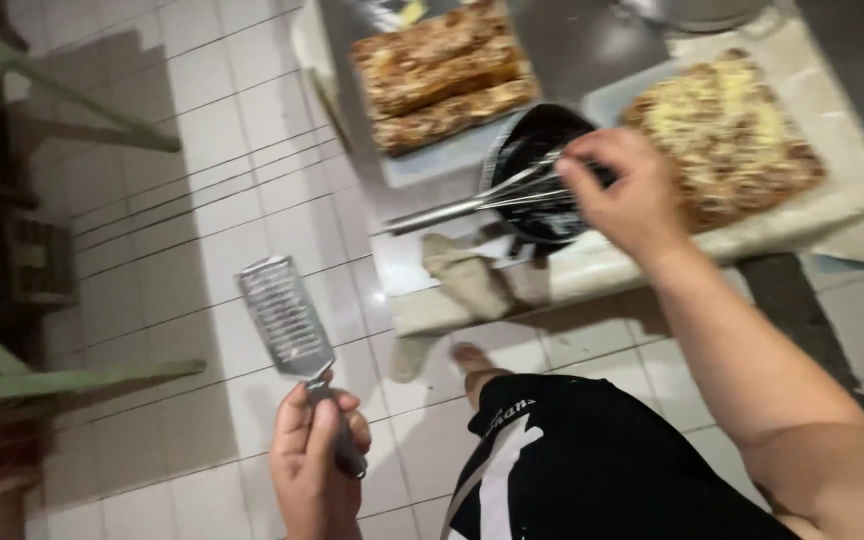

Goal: Grating a block of cheese over various pastries laid out on a stainless steel table.

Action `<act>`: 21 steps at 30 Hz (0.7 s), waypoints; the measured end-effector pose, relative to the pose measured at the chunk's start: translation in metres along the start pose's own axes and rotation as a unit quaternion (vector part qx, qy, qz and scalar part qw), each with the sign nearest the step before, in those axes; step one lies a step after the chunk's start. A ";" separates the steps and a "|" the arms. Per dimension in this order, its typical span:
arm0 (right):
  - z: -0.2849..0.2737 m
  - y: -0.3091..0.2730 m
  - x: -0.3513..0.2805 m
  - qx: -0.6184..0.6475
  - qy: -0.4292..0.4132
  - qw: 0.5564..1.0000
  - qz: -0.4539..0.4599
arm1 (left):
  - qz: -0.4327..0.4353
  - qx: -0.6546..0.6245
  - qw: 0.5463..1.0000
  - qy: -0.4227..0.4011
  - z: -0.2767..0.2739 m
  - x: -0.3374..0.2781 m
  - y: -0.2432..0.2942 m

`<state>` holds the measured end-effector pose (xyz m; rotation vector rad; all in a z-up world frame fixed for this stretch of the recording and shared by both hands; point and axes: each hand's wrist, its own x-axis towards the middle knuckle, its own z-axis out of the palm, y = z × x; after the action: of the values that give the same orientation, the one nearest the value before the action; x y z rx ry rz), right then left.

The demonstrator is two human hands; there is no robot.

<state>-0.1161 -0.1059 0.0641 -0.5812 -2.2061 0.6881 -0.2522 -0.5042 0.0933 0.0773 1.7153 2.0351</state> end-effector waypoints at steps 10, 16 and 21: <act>0.168 -0.060 0.087 -0.016 -0.003 1.000 -0.001 | -0.015 0.075 0.997 0.029 -0.137 0.155 0.053; 0.247 -0.135 0.170 -0.033 -0.191 0.955 0.225 | -0.053 0.128 0.989 0.051 -0.249 0.224 0.047; 0.289 -0.144 0.220 -0.101 -0.223 0.916 0.317 | -0.034 0.067 0.997 -0.016 -0.299 0.305 0.042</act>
<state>-0.4998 -0.1698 0.1000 -1.4037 -2.5310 1.0032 -0.6372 -0.6640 -0.0096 0.0929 1.8090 1.8587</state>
